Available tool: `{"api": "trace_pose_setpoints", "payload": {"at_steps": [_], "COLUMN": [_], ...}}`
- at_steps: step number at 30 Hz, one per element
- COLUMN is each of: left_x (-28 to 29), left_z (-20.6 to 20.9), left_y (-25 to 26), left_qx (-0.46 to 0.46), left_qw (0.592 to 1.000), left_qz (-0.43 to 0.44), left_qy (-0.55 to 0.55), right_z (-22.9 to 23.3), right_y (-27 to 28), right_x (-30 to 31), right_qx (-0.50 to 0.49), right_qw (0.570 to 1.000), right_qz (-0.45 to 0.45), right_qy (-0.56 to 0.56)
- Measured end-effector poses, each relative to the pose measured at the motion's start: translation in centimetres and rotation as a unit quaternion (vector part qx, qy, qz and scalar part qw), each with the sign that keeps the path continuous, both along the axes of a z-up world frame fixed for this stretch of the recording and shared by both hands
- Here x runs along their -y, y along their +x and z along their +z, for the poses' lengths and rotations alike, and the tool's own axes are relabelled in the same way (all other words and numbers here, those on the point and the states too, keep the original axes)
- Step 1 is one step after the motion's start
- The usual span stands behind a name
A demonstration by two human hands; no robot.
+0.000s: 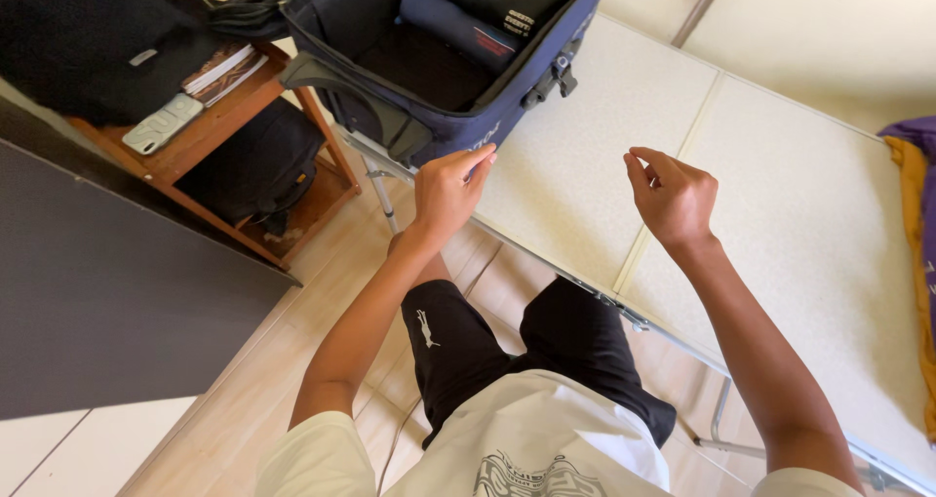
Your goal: The person picks up a purple shirt from a table, spreads it out, and folds it.
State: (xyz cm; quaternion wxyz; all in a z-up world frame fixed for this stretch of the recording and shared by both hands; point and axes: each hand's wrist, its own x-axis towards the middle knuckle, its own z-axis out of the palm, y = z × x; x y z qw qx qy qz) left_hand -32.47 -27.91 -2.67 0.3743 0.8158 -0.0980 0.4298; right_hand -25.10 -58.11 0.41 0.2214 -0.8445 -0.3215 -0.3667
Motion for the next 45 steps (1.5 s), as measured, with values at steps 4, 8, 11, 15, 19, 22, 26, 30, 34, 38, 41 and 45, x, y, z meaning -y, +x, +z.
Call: {"api": "trace_pose_setpoints", "payload": {"at_steps": [4,8,11,15,19,22,26,30,34,38,41,45], "left_x": [1.0,2.4,3.5,5.4,7.9,10.0,12.3,14.1,16.0,18.1,19.7,21.6], "left_z": [-0.4,-0.4,-0.7,-0.8,-1.2,-1.6,-2.3,-2.5,-2.5,-3.1,-3.7,-4.6], "left_y": [0.6,1.4,1.7,2.5,2.9,3.1,3.9,5.0,6.3,8.0,9.2,10.9], "left_qx": [0.003,-0.007,-0.009,-0.010,-0.033,-0.045,-0.056,-0.070,-0.080,-0.082,-0.087,-0.108], "left_qw": [0.999,0.999,0.999,0.998,0.997,0.996,0.992,0.986,0.978,0.970,0.963,0.948], "left_qz": [-0.034,-0.037,-0.049,-0.057,-0.065,-0.074,-0.103,-0.137,-0.178,-0.208,-0.234,-0.280], "left_qy": [0.000,0.005,0.010,0.024,0.031,0.032,0.055,0.063,0.071,0.094,0.101,0.109], "right_z": [-0.4,-0.4,-0.6,-0.8,-1.4,-1.9,-2.7,-3.1,-3.2,-3.8,-4.3,-5.0], "right_y": [-0.9,-1.6,-2.4,-3.4,-4.7,-5.9,-7.1,-8.0,-8.8,-9.6,-10.2,-10.8], "right_x": [2.0,4.2,6.2,9.9,13.5,16.0,18.9,21.1,23.0,24.2,24.7,25.3], "right_qx": [-0.015,-0.018,-0.021,-0.025,-0.034,-0.056,-0.086,-0.099,-0.098,-0.109,-0.123,-0.132], "right_qw": [0.999,0.999,0.998,0.996,0.992,0.987,0.982,0.978,0.975,0.967,0.961,0.955], "right_qz": [-0.028,-0.047,-0.063,-0.088,-0.119,-0.149,-0.170,-0.184,-0.198,-0.227,-0.246,-0.263], "right_qy": [-0.003,0.002,0.001,0.004,0.001,-0.006,0.010,0.022,0.024,0.023,0.023,0.026]}}
